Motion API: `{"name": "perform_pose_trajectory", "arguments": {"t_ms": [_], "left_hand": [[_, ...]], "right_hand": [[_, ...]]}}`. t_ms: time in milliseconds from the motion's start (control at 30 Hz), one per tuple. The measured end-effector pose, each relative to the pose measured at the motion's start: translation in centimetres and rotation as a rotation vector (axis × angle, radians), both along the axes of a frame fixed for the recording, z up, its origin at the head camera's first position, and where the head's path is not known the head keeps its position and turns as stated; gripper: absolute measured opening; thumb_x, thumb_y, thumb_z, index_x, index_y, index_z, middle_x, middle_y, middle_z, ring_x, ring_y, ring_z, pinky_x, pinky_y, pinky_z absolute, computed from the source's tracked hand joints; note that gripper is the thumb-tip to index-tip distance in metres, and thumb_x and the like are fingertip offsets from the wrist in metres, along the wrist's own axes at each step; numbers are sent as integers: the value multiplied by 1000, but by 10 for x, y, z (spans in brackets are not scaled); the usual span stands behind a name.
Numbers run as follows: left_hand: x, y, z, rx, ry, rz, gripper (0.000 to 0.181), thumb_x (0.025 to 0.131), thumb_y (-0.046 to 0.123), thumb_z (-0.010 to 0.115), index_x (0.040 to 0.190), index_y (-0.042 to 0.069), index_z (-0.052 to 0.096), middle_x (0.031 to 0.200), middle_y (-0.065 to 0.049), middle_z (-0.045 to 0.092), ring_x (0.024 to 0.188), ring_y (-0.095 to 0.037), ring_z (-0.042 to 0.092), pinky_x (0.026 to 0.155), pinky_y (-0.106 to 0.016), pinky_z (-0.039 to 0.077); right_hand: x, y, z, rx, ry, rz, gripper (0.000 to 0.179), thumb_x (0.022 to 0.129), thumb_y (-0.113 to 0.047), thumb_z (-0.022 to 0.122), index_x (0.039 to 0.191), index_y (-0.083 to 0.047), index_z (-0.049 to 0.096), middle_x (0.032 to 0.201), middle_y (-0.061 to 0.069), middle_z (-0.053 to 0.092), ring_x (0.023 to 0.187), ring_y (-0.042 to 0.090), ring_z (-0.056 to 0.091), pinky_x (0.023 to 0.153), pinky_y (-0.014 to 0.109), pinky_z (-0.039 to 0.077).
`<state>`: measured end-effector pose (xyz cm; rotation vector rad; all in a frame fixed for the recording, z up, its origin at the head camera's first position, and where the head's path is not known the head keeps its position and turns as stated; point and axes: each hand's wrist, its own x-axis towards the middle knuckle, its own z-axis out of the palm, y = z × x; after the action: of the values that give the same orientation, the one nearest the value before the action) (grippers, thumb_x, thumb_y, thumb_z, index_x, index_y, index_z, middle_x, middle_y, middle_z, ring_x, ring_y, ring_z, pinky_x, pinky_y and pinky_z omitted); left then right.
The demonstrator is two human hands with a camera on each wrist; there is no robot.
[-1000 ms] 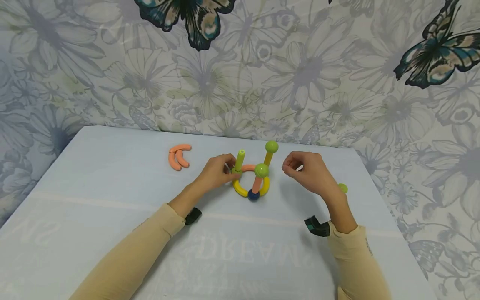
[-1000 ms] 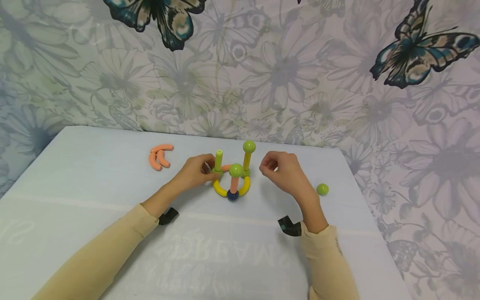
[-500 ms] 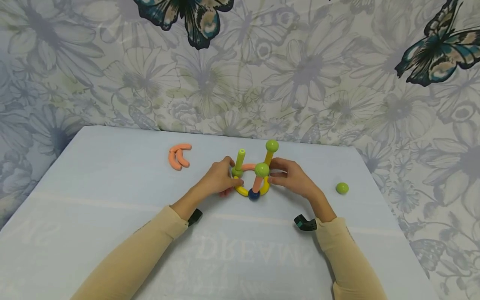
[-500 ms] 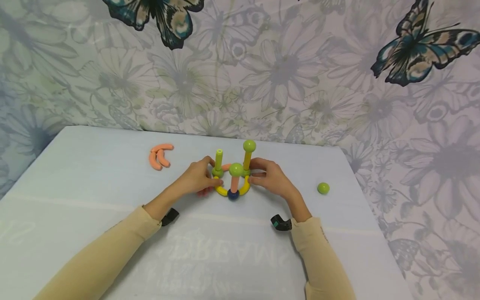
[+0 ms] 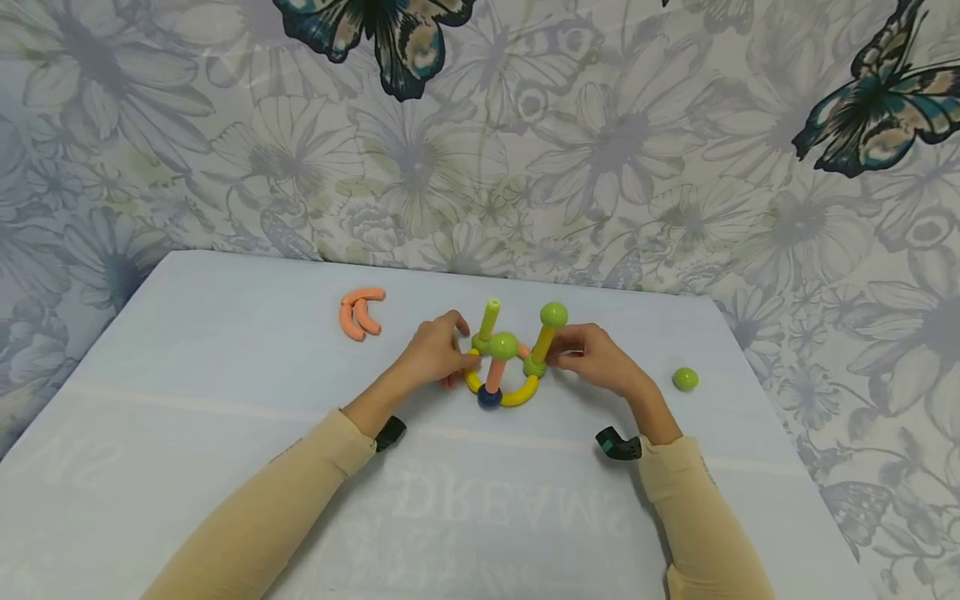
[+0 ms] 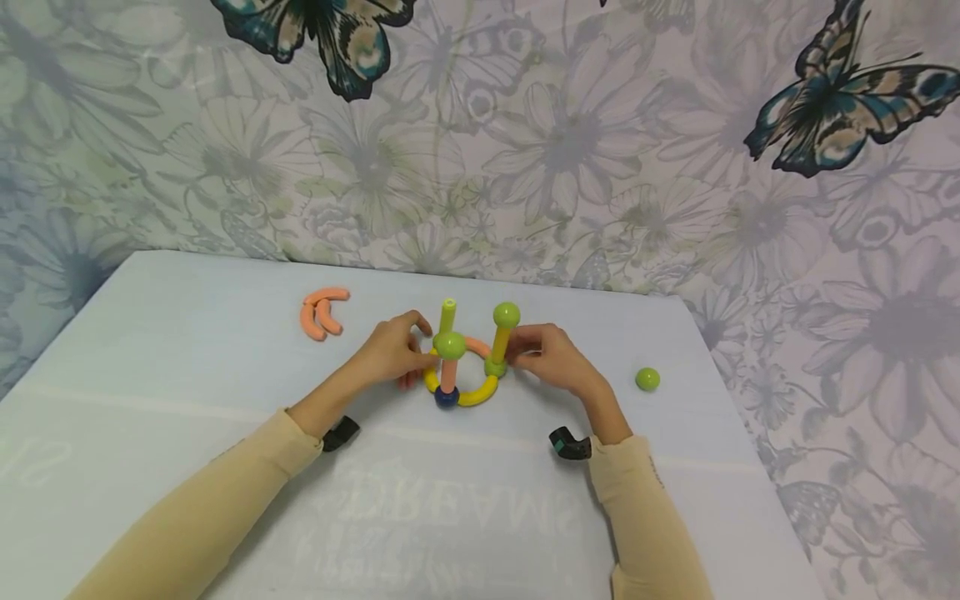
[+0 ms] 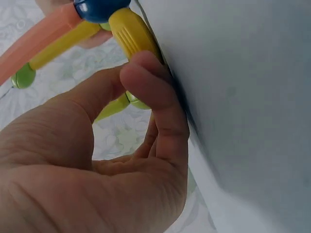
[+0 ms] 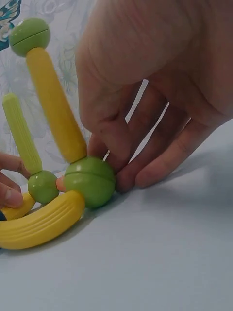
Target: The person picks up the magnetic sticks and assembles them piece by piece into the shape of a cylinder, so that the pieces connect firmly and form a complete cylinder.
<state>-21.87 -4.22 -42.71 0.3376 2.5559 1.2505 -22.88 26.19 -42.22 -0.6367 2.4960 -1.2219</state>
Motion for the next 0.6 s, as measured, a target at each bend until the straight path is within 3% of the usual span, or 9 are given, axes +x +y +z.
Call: {"name": "perform_pose_trajectory", "arguments": {"t_ms": [233, 467, 600], "left_hand": [[-3, -4, -1, 42, 25, 13, 29, 92, 17, 83, 107, 1, 65, 69, -8, 66, 48, -19, 64, 48, -29, 53], [-3, -5, -1, 46, 59, 9, 13, 91, 8, 81, 91, 4, 68, 68, -7, 65, 49, -17, 63, 48, -28, 54], [-5, -5, -2, 53, 66, -18, 10, 91, 5, 79, 92, 4, 69, 70, -8, 66, 49, -16, 62, 48, -29, 54]], "right_hand": [[1, 4, 8, 0, -84, 70, 27, 95, 5, 61, 116, -4, 75, 106, 11, 78, 99, 26, 73, 90, 31, 59], [2, 3, 10, -31, -180, 167, 20, 99, 1, 65, 114, -2, 77, 104, 14, 80, 102, 29, 75, 92, 30, 58], [4, 0, 9, -23, -133, 104, 17, 98, -2, 67, 112, -3, 75, 97, 14, 79, 90, 27, 75, 83, 34, 62]]}}
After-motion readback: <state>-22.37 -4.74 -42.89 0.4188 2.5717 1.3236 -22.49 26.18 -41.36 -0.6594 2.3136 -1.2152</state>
